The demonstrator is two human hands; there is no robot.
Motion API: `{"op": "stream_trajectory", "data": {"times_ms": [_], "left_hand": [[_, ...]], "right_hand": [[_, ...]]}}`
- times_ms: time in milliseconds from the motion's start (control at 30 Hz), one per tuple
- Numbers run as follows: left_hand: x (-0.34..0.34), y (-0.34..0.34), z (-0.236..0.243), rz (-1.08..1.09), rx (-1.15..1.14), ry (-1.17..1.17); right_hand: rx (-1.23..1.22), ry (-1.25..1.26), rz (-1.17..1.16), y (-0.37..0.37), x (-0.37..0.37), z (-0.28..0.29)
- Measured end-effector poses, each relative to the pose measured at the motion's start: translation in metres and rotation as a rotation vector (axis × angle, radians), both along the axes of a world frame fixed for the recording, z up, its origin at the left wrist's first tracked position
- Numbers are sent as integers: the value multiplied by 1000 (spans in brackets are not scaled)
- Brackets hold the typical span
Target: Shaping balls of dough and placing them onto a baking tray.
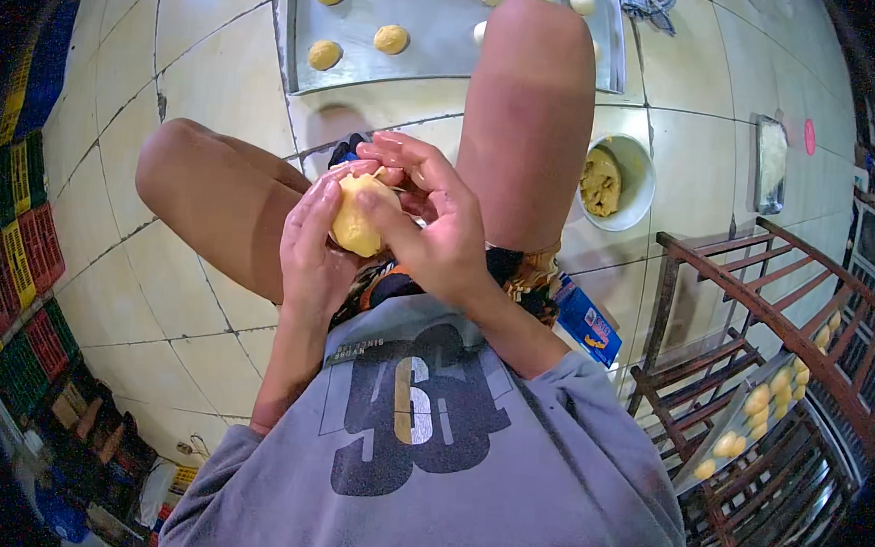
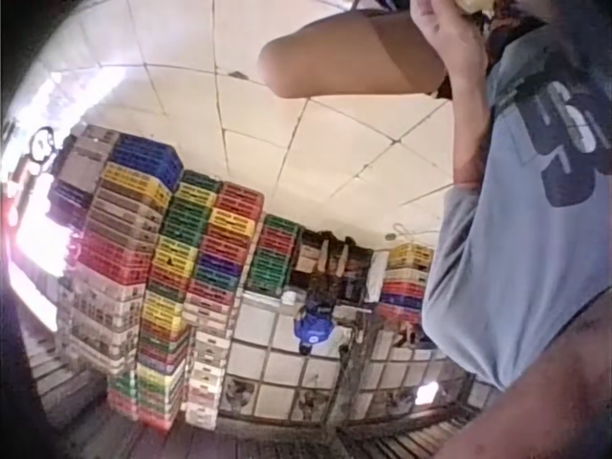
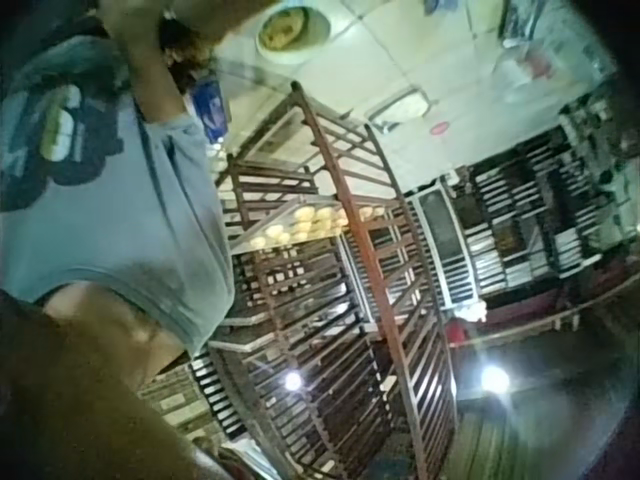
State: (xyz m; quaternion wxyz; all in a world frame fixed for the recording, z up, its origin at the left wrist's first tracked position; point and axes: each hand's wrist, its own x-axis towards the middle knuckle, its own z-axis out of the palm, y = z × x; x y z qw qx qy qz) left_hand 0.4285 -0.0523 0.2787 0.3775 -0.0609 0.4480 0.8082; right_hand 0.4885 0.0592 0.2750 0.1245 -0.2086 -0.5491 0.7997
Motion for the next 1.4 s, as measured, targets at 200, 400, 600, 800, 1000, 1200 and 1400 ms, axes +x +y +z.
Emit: {"op": "stream_trajectory", "data": {"times_ms": [200,400,600,800,1000,1200,1400], "left_hand": [[2,-5,-8,-11,-22,27],[3,-8,-12,-7,10,51],[6,-10,-17,-25,40,66],[3,-2,-6,114,174,-104],[8,9,-10,269,214,-256],[11,13,-10,278,255,-305],[9,15,-10,301,408,-414]], "right_hand": [[47,-61,44,-1,-1,4],[-277,-101,-12,5,-5,6],[-436,-105,-32,5,-7,7],[-58,-80,45,-7,-1,3],[-121,-70,-35,-12,-8,4],[-117,68,-88,-16,-5,-6],[-37,14,-57,-12,-5,-8]]}}
